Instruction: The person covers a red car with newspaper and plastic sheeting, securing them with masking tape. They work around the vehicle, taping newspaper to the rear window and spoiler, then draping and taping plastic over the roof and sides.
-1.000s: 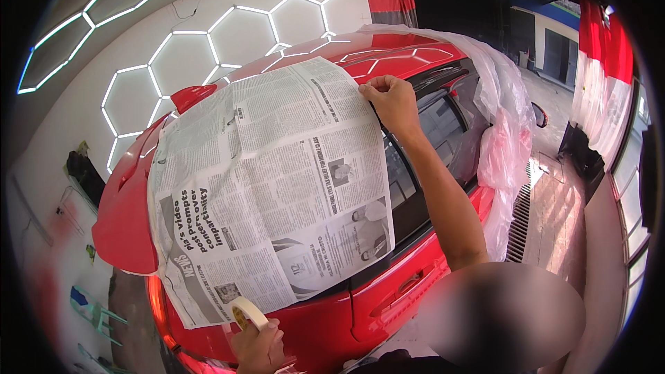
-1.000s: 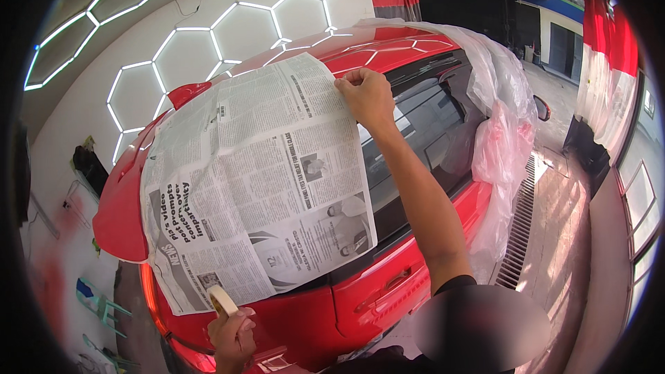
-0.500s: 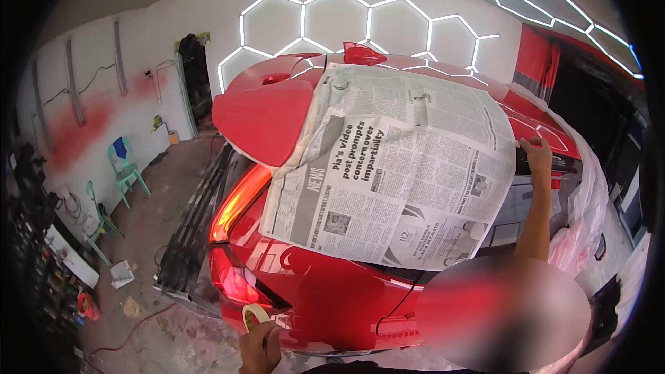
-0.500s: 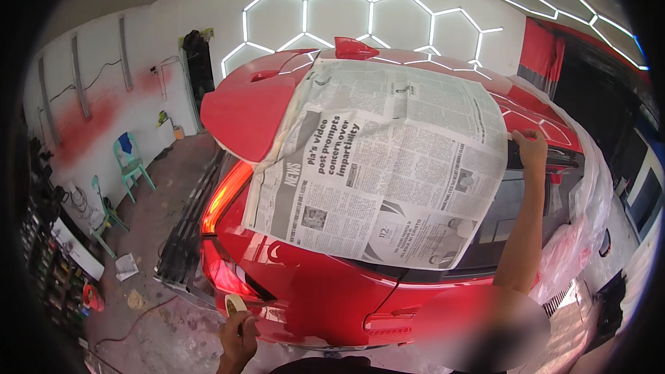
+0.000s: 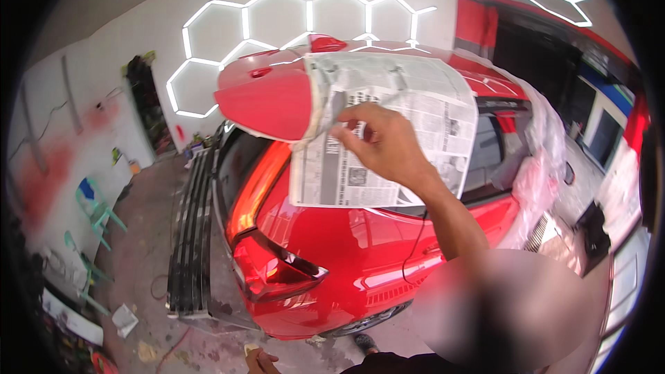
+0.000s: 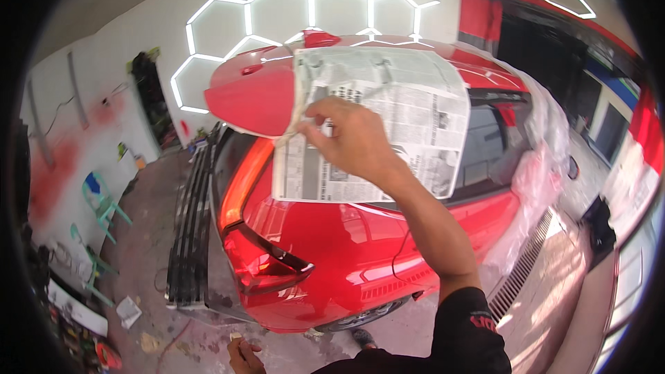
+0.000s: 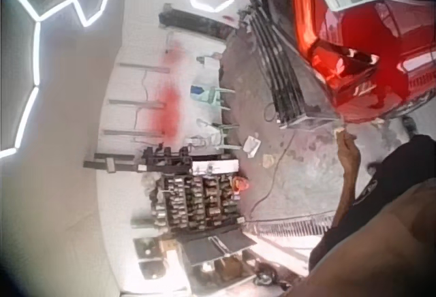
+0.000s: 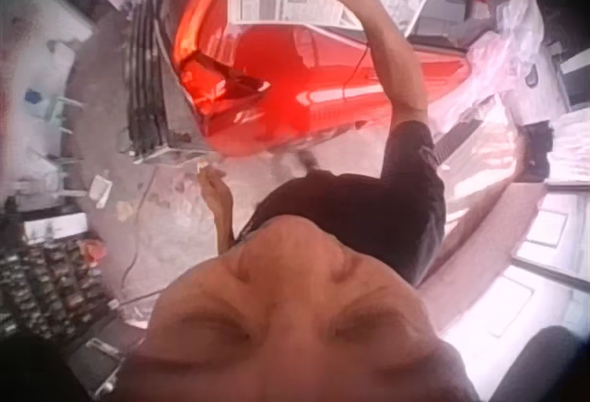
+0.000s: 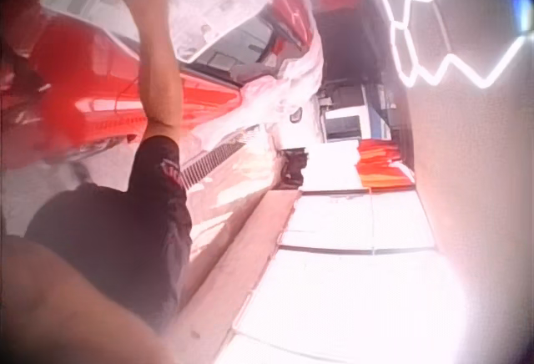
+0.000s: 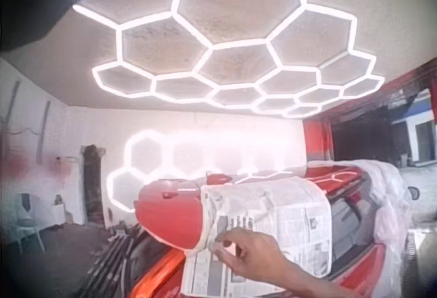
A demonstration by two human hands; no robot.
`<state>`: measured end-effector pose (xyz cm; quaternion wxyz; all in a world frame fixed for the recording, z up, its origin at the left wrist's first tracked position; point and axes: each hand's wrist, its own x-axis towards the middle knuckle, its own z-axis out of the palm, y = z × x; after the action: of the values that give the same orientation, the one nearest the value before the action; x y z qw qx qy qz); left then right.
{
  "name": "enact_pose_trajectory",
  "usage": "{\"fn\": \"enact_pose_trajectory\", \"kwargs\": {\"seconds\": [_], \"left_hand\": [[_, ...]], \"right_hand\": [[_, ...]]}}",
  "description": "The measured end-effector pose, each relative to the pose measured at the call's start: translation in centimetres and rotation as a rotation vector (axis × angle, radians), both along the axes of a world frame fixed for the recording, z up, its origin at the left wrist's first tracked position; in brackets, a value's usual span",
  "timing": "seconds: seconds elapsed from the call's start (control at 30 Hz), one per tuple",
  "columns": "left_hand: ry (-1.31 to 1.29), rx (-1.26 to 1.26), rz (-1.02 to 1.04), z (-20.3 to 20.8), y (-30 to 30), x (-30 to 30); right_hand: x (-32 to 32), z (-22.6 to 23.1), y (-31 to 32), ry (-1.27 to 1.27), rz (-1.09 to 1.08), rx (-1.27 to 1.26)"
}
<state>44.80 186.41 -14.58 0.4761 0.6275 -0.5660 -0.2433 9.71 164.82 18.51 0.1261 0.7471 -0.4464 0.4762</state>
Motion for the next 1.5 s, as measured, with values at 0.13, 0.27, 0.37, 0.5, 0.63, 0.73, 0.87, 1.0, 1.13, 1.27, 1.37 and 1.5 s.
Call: {"fn": "enact_pose_trajectory", "kwargs": {"seconds": [0.13, 0.27, 0.37, 0.5, 0.63, 0.73, 0.87, 1.0, 1.13, 1.27, 1.37, 1.5], "left_hand": [[-0.202, -0.218, 0.175, -5.7, 1.7, 4.6], [0.245, 0.173, 0.381, -5.6, 2.8, 1.0], [0.079, 0.115, 0.351, -10.9, 2.0, -0.4], [-0.090, 0.044, 0.361, -17.1, -0.2, -7.1], [-0.049, -0.056, 0.466, -15.3, -2.3, -17.3], [0.109, -0.115, 0.581, -12.2, -4.5, -25.9], [-0.500, -0.189, 0.299, -7.4, -6.4, -29.6], [-0.393, -0.486, 0.379, 1.2, -10.2, -37.5], [-0.270, -0.634, 0.420, 8.1, -11.5, -43.6], [0.152, -0.689, 0.165, 9.1, -16.5, -49.1], [0.252, -0.541, 0.060, 5.3, -17.2, -47.2], [0.305, -0.362, 0.187, 2.4, -13.7, -45.4]], "right_hand": [[-0.4, -0.4, 2.0, 0.071, -0.055, -0.108], [-10.3, -0.6, 2.9, -0.078, -0.245, -0.150], [-21.9, -1.7, 3.4, -0.278, -0.446, -0.131], [-44.0, -5.5, 2.8, -0.648, -0.632, -0.246], [-67.9, -9.2, 3.5, -0.994, -0.783, -0.355], [-81.3, -11.3, 3.9, -0.952, -0.988, -0.185], [-88.4, -10.2, 1.7, -0.818, -0.897, -0.007], [-87.3, -7.4, -2.7, -0.725, -0.729, -0.234], [-64.6, -2.4, -3.8, -0.452, -0.273, -0.282], [-51.3, -1.6, -7.0, -0.365, 0.004, -0.219], [-45.3, -2.0, -7.4, -0.107, 0.291, -0.021], [-44.9, 3.4, -7.8, -0.196, 0.091, 0.020]]}}
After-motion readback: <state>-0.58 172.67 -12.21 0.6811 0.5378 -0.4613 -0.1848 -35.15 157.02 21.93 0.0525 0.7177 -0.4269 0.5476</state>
